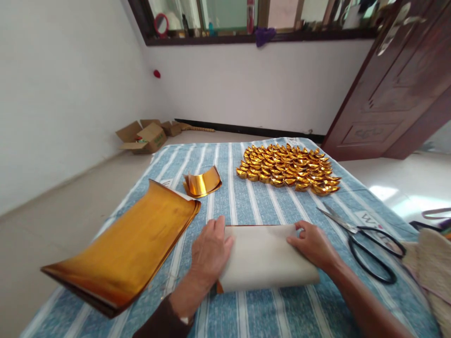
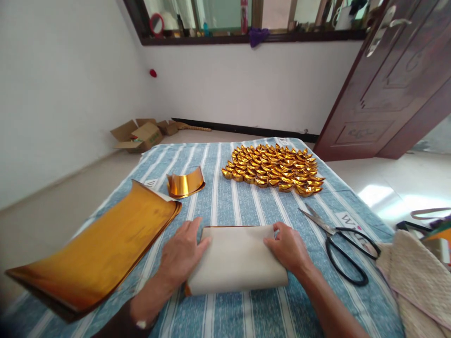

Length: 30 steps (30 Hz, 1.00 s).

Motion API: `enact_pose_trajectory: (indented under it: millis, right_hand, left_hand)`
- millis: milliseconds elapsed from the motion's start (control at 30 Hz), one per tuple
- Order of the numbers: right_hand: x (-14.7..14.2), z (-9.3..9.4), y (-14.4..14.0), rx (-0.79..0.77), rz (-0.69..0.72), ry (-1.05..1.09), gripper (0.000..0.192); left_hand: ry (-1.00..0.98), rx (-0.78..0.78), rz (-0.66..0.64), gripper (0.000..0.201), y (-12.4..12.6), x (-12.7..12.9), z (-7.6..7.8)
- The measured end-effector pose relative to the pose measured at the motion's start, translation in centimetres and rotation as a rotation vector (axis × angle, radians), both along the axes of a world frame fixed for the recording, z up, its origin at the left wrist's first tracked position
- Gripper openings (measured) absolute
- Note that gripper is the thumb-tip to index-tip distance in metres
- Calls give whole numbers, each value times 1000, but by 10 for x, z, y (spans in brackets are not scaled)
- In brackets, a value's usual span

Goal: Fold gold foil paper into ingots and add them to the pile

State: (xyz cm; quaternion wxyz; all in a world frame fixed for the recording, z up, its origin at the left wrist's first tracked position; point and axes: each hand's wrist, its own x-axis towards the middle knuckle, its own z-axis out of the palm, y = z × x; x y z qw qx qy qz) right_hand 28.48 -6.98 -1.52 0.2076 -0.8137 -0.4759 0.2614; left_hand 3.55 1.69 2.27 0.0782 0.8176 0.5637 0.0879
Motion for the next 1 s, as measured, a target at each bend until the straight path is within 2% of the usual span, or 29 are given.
enact_pose_trajectory:
  millis: [67,100,133,200,267,367,500,767,1000]
  right_hand:
    - [0,0,0,-14,-2,-9,14]
    - [-1,-1,-1,-15,-4,-11,15]
    - [-1,-1,-1,-13,-8,-12,16]
    - [-2,-2,-2,-5,-14,-10,20]
    - [-2,-3,-3,-4,-17,-9,26]
    - [-2,-3,-4,-9,-19,1,34]
    - [-2,-2,-4,9,-26,31,40]
    - [-1,0,-4,18,-46,107,56]
    - [0,0,-4,44,-48,112,56]
  left_hand:
    - [-42,140,-126,37,-11,1,2]
    - [-71,152,-214,36,-17,2,4]
    - [-97,121,-318,33,-23,4,5]
    - [-93,-65,-539,34,-34,9,9]
    - [-43,-237,-633,44,-43,14,11]
    - [31,-341,-621,55,-50,20,11]
    - [94,-381,-562,55,-53,23,10]
    - [16,-349,-549,56,-54,21,-1]
    - [0,-376,-552,57,-55,20,-5]
